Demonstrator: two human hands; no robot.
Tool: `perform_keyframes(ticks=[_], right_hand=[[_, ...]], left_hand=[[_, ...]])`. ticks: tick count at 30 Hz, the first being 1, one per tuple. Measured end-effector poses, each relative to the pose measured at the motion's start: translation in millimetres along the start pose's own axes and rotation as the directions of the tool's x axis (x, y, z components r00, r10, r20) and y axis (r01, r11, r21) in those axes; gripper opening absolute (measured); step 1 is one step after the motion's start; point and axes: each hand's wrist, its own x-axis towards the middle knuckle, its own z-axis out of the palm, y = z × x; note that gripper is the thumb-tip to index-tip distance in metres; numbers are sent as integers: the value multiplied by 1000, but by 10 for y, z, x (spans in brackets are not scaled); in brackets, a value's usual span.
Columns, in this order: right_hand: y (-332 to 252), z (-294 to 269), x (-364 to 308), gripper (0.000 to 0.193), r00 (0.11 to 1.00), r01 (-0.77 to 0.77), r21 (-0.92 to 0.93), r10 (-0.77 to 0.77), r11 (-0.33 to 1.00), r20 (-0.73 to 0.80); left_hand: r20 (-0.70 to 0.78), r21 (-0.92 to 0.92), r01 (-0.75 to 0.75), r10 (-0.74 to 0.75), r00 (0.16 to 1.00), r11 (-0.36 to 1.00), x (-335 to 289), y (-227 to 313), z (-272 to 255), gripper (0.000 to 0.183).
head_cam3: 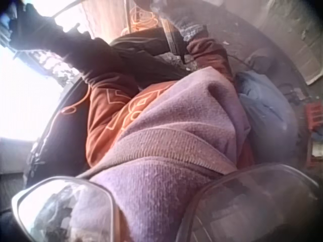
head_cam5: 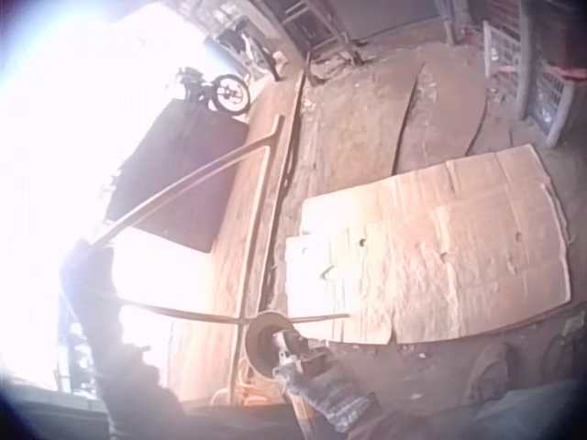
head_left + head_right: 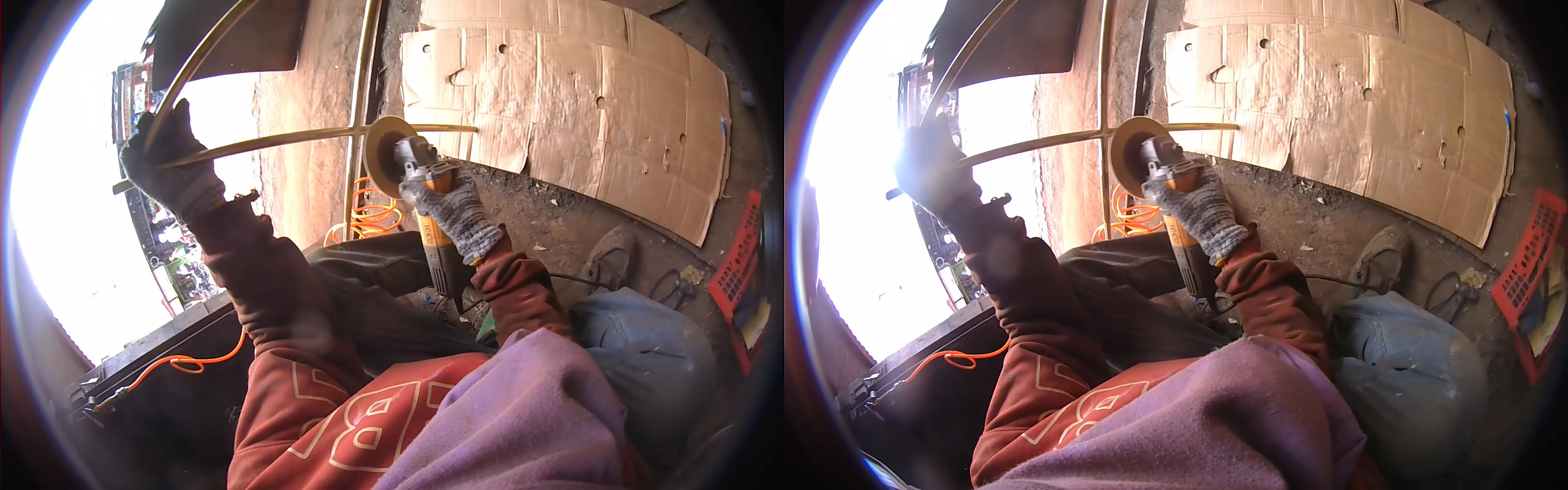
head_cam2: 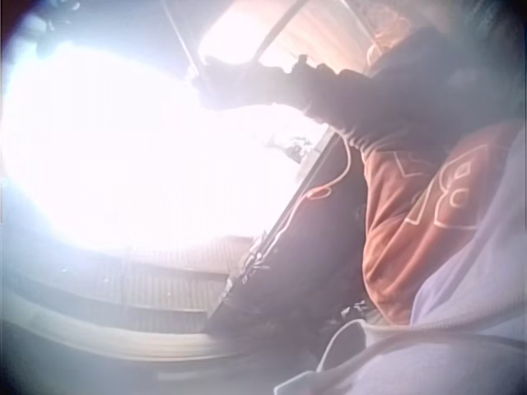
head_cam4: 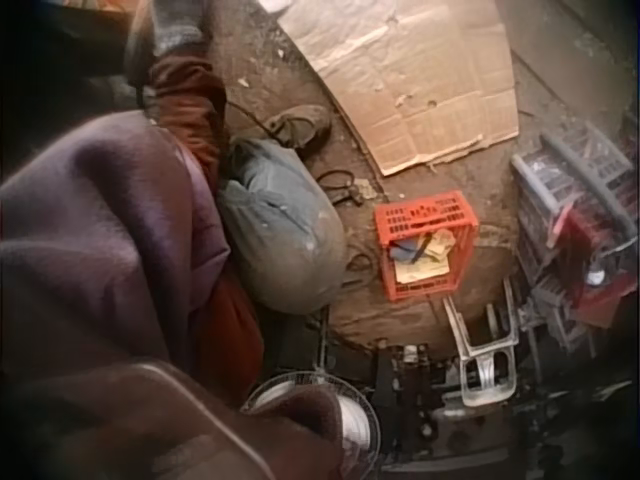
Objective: The person sands long metal pipes using a power sander while sitting on the floor, holding and rotating the pipes by hand.
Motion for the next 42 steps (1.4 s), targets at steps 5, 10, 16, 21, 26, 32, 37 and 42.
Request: perform_keyframes(ticks=[5, 10, 16, 21, 26, 32, 37, 42], right_hand=[[-75, 107, -74, 41, 999, -27, 111, 25, 993, 20], [22, -81, 18, 43, 990, -142, -20, 142, 990, 18], [52, 233, -119, 40, 996, 18, 56, -23, 998, 82], [116, -169, 28, 33, 982, -189, 48, 189, 981, 1], [28, 120, -19, 49, 997, 48, -26, -46, 999, 64], [155, -17, 13, 45, 999, -36, -1, 36, 999, -21], [471, -549, 252, 22, 982, -68, 54, 76, 996, -174], [533, -811, 372, 25, 937, -145, 90, 166, 985, -307]], left_hand=[[-5, 119, -10, 11, 1000, 993, -36, 1, -12, 29], [54, 158, -11, 2, 999, 987, -51, 7, -132, 22], [94, 339, -68, 38, 995, 938, -57, -80, -144, 23], [96, 367, -136, 108, 989, 920, -65, -105, -166, 26], [346, 931, -349, 47, 937, 102, -99, 266, 100, 22], [222, 891, -272, 174, 959, 363, -101, 128, 94, 14], [565, 782, -496, 93, 820, -378, -111, 225, 24, 10], [455, 886, -438, 112, 883, -152, -36, -184, -166, 14]])
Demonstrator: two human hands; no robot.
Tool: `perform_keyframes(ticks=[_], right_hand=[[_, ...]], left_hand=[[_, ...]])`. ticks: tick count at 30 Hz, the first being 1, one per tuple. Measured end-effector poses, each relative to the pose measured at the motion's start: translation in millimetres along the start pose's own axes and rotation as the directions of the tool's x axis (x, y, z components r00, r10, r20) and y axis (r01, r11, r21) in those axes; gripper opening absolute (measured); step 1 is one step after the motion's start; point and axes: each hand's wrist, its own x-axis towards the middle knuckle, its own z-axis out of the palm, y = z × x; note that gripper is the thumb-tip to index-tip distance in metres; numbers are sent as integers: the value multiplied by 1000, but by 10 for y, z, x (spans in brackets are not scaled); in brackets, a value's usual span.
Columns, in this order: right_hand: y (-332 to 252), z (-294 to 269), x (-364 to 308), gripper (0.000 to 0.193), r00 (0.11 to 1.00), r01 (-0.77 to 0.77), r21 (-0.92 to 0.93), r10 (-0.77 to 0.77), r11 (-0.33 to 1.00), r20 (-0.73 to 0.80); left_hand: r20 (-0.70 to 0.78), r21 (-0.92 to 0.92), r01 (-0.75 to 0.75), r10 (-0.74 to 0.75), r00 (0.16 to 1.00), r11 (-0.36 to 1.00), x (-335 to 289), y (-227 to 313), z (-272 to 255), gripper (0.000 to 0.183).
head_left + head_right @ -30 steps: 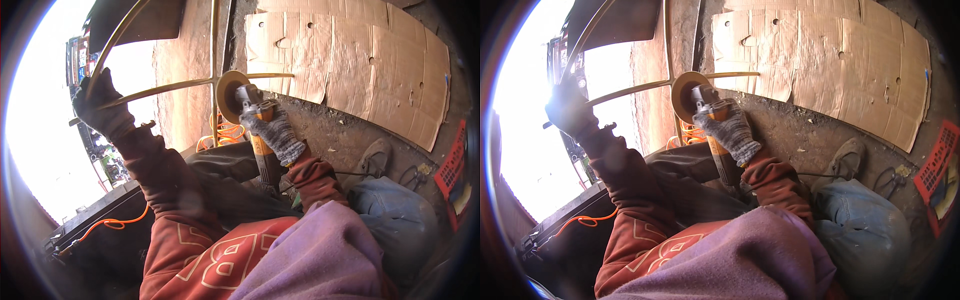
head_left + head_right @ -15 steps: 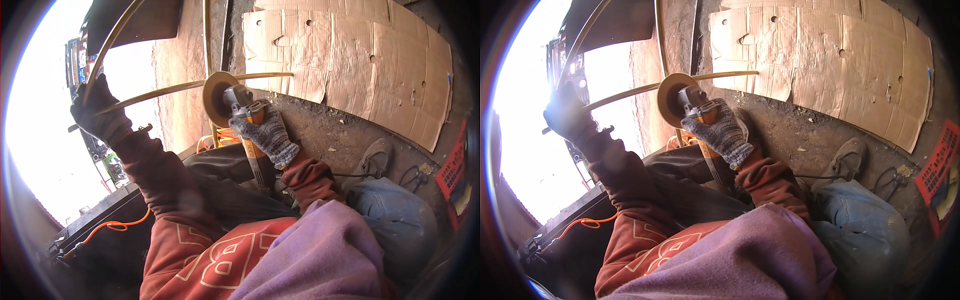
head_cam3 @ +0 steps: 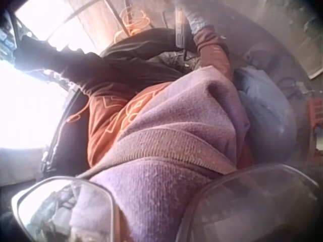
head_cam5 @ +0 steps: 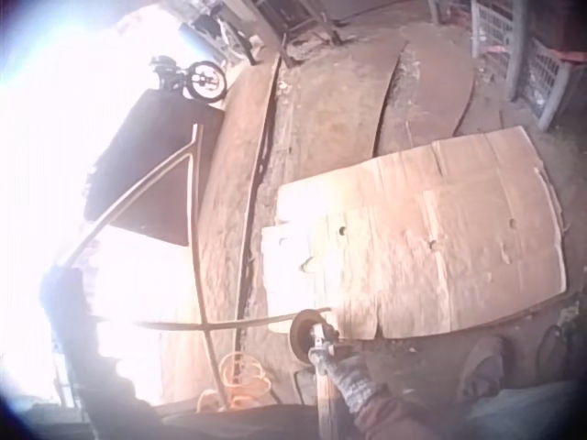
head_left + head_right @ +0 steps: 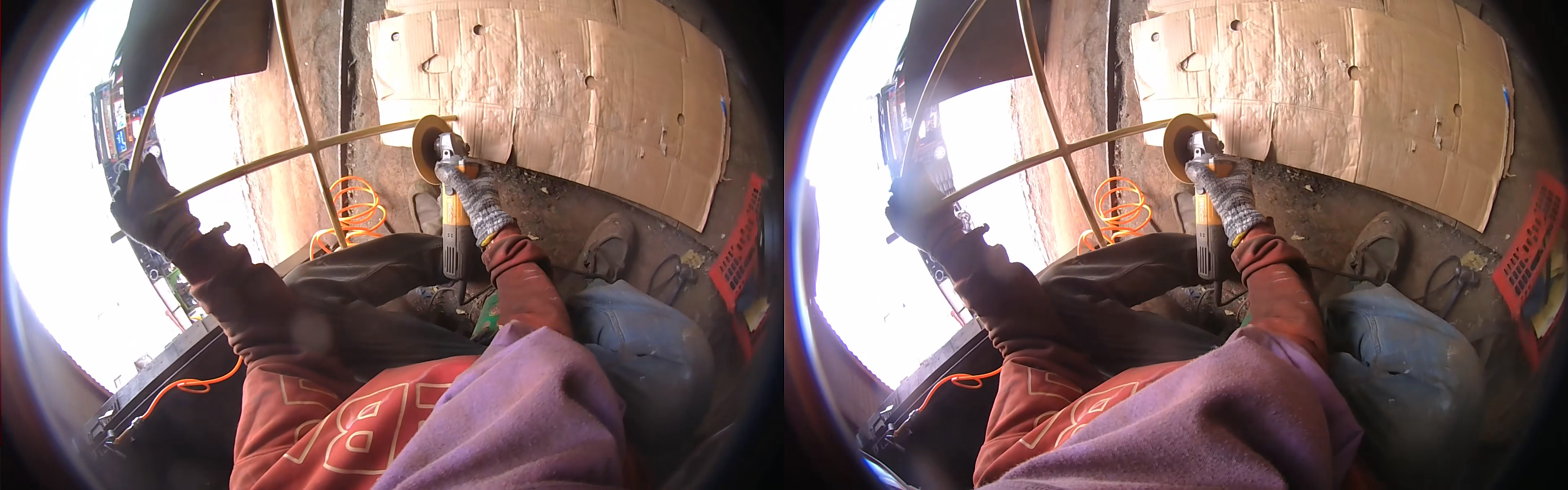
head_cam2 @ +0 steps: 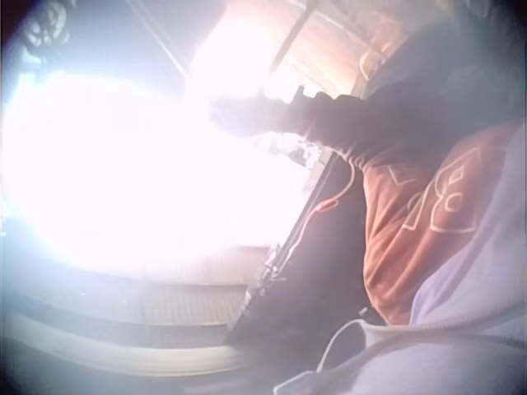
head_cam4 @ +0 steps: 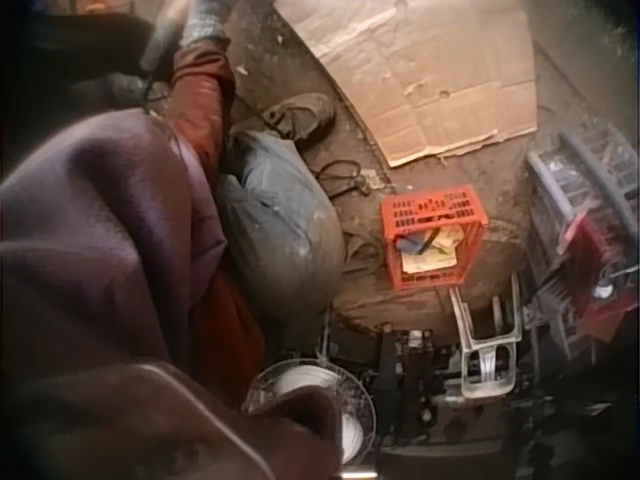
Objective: The person sands long metal pipes using a power sander while sitting on the floor, holding and rotating the pipes by hand.
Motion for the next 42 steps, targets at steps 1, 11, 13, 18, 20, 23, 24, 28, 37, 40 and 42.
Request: perform_keyframes(ticks=[1, 11, 13, 18, 20, 23, 24, 28, 37, 40, 42], right_hand=[[-17, 6, 3, 25, 999, 38, -48, -39, 998, -19], [-97, 617, -408, 37, 926, 78, 30, -84, 996, 368], [-185, 446, -323, 36, 987, -7, -85, 20, 996, 159], [-80, 12, 97, 24, 998, 3, 6, -3, 1000, 58], [-50, 58, 108, 23, 998, 48, 13, -49, 999, 34], [-29, 213, 102, 21, 993, 115, 18, -115, 993, -1], [-137, 334, -12, 26, 986, 104, -59, -96, 993, 134], [-224, 544, -317, 29, 971, 93, -25, -85, 995, 222], [-131, 217, -113, 28, 991, 28, 74, -37, 997, 127], [-166, 600, -343, 33, 965, 82, -2, -79, 997, 249], [-88, 676, -382, 32, 952, 150, -55, -129, 987, 277]], left_hand=[[10, 123, -74, 73, 997, 990, 3, 19, -46, 14], [13, 222, -217, 220, 975, 951, -84, 38, -119, 10], [48, 223, -224, 219, 975, 949, -147, 0, -84, 10], [-6, 212, -225, 231, 973, 951, -235, 9, 6, 11], [14, 232, -229, 233, 972, 945, -227, 36, -25, 12], [44, 256, -224, 220, 974, 941, -200, 52, -6, 13], [57, 263, -219, 211, 976, 940, -197, 37, 1, 12], [-5, 209, -228, 234, 972, 951, -180, 44, -48, 13], [-75, 268, -215, 243, 967, 939, -154, 29, -112, 19], [-38, 282, -189, 207, 978, 941, -78, 56, -130, 20], [-82, 295, -183, 216, 973, 938, -65, 81, -221, 21]])
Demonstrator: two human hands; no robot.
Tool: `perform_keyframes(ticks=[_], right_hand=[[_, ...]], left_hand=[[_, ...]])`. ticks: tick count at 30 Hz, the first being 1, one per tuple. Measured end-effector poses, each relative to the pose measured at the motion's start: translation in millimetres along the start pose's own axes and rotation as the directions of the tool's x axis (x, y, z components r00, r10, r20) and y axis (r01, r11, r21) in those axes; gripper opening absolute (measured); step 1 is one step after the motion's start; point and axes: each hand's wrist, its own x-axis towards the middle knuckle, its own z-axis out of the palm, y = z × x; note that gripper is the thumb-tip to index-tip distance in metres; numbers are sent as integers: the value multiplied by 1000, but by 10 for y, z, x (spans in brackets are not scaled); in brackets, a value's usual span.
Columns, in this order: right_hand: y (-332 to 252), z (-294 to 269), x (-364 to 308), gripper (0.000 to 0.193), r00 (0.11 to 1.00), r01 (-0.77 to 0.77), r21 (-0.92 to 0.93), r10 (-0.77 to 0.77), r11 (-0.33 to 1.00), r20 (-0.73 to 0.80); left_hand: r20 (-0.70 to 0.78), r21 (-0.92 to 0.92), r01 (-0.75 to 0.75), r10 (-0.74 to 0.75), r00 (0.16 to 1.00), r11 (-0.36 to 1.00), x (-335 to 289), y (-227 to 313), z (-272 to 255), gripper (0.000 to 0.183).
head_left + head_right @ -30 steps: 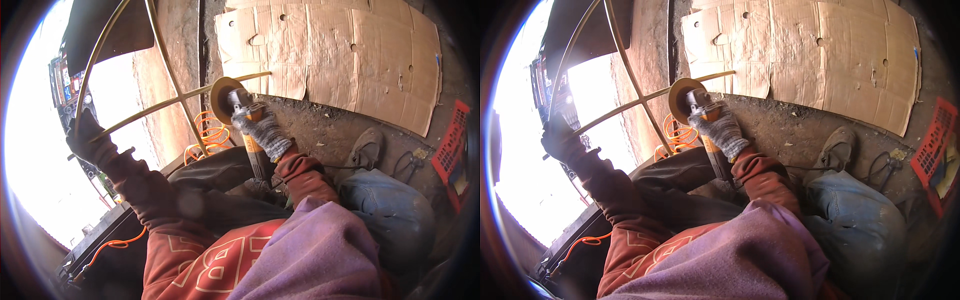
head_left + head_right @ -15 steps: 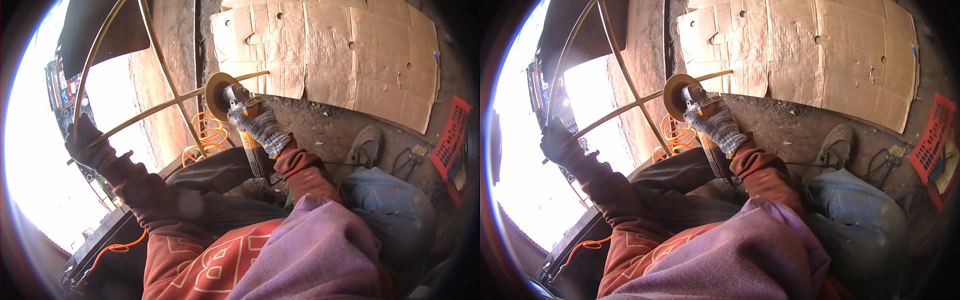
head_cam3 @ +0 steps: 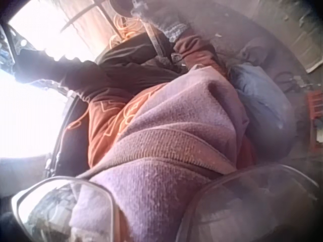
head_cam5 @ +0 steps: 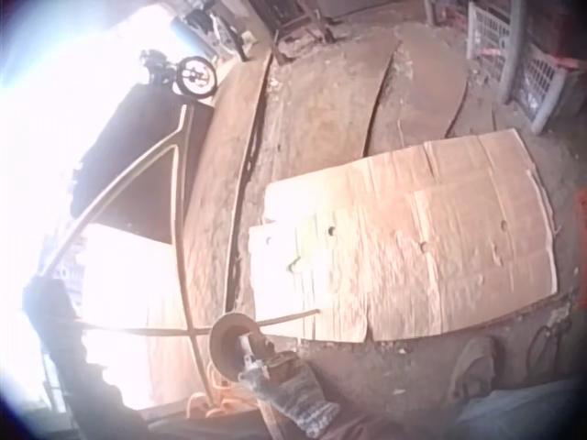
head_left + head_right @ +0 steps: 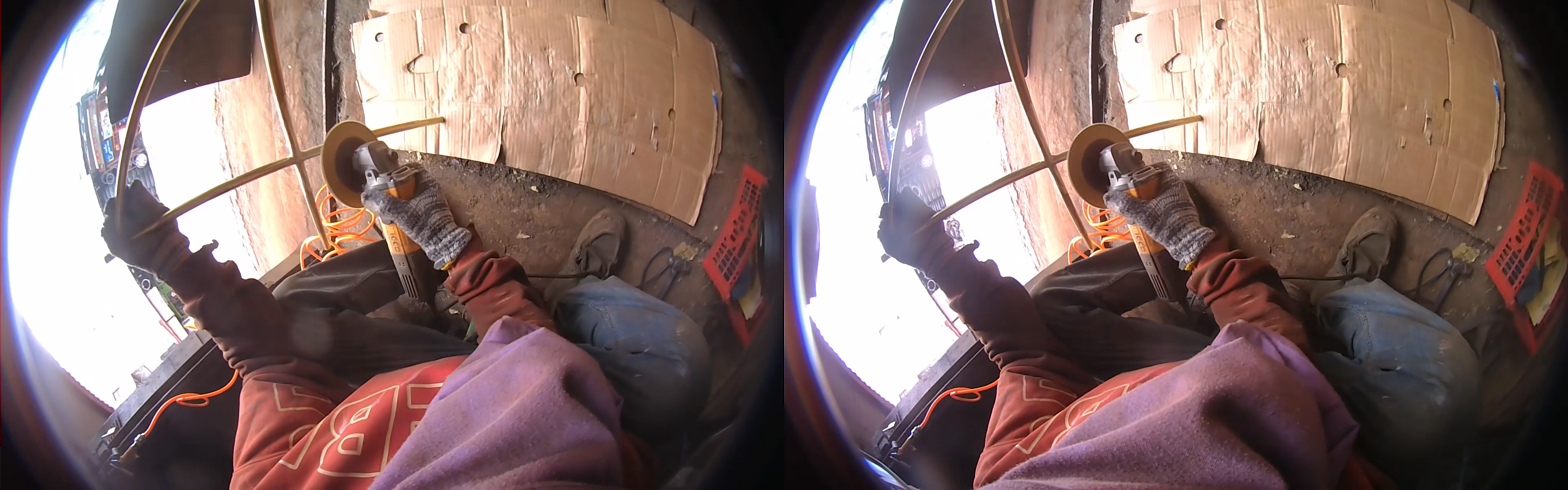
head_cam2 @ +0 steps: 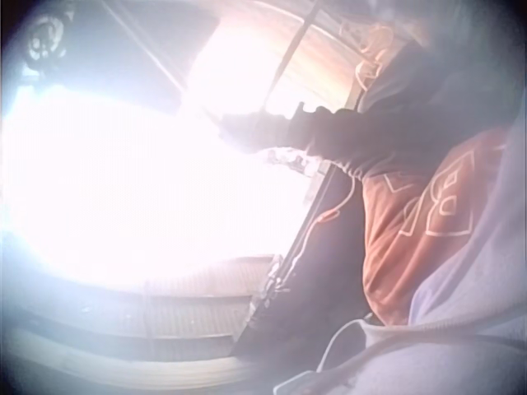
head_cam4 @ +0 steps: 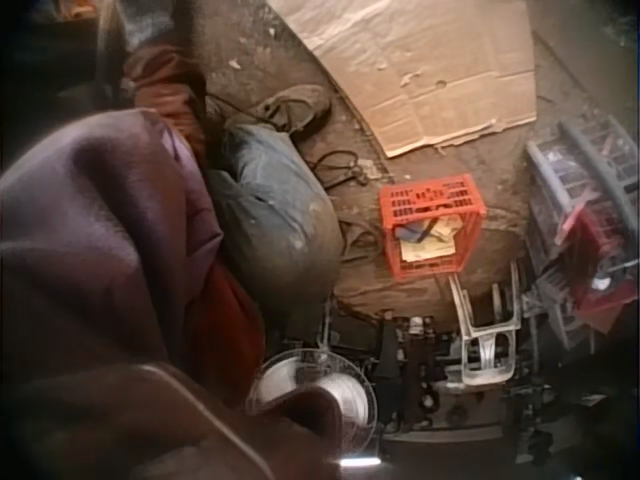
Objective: The person sands long metal pipes using a power sander while sitting on the floor, holding and rotating the pipes by hand.
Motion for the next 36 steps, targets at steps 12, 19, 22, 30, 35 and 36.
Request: perform_keyframes(ticks=[12, 19, 22, 30, 35, 36], right_hand=[[-189, -337, 66, 29, 990, -67, 109, 80, 992, -120], [-64, -341, 110, 33, 986, -93, 104, 106, 990, -127], [-47, -628, 180, 28, 949, -155, 171, 195, 973, -248], [-145, -260, 121, 37, 998, -48, 109, 51, 993, -21], [-190, -397, 52, 29, 996, -85, 107, 87, 991, -12], [-93, -501, 96, 25, 998, -38, 133, 45, 990, -54]], left_hand=[[159, -121, 211, -191, 969, 970, -100, -17, 117, 20], [187, -246, 265, -223, 957, 932, -117, -40, 106, 21], [270, 1, 234, -225, 936, 972, -62, 20, 10, 19], [233, -522, 357, -273, 933, 775, -141, -24, 138, 22], [405, -651, 601, -458, 791, 463, -142, -29, 49, 25], [546, -761, 649, -517, 659, 23, -115, 2, -20, 26]])
